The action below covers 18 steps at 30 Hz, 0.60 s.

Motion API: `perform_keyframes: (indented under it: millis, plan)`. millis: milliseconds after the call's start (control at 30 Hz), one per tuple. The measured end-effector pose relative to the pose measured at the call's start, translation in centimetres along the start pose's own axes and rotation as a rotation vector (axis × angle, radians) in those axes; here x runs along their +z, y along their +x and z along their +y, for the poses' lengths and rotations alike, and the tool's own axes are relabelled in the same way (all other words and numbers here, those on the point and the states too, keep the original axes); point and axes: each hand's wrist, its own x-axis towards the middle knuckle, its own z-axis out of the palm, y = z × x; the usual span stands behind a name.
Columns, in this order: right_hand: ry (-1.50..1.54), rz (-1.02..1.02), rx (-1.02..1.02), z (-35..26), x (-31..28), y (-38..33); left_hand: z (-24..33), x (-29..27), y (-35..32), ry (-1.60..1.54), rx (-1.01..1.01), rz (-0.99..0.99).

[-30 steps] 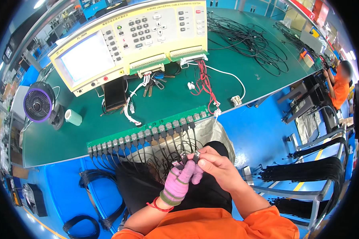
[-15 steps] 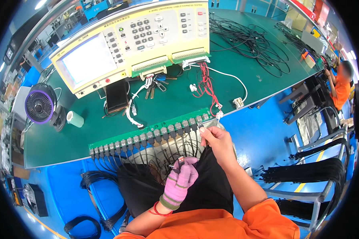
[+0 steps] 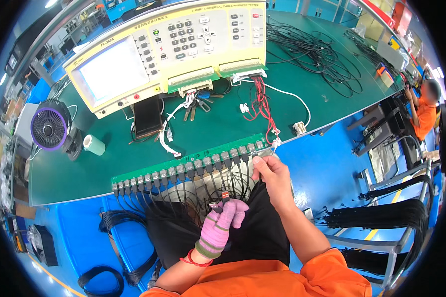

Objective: Testing individual connectors on wire harnesses using an electronic tester and sorting them.

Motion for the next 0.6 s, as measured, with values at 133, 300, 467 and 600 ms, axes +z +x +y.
perform_keyframes:
  millis: [133, 300, 467, 600]
  plan:
    - [0.017, -0.003, 0.023, -0.3, 0.3, 0.3, -0.5, -0.1, 0.0, -0.207, -0.002, -0.093]
    - [0.079, -0.004, -0.007, -0.2, 0.0, 0.3, -0.9, 0.1, 0.3, -0.171, 0.07, -0.178]
    - [-0.263, -0.041, -0.225, -2.0, -0.8, -4.5, 0.1, 0.2, 0.2, -0.034, -0.036, -0.131]
    - [-0.412, -0.206, -0.319, -3.5, -0.1, -7.1, -0.8, 1.7, 0.2, 0.102, 0.162, -0.004]
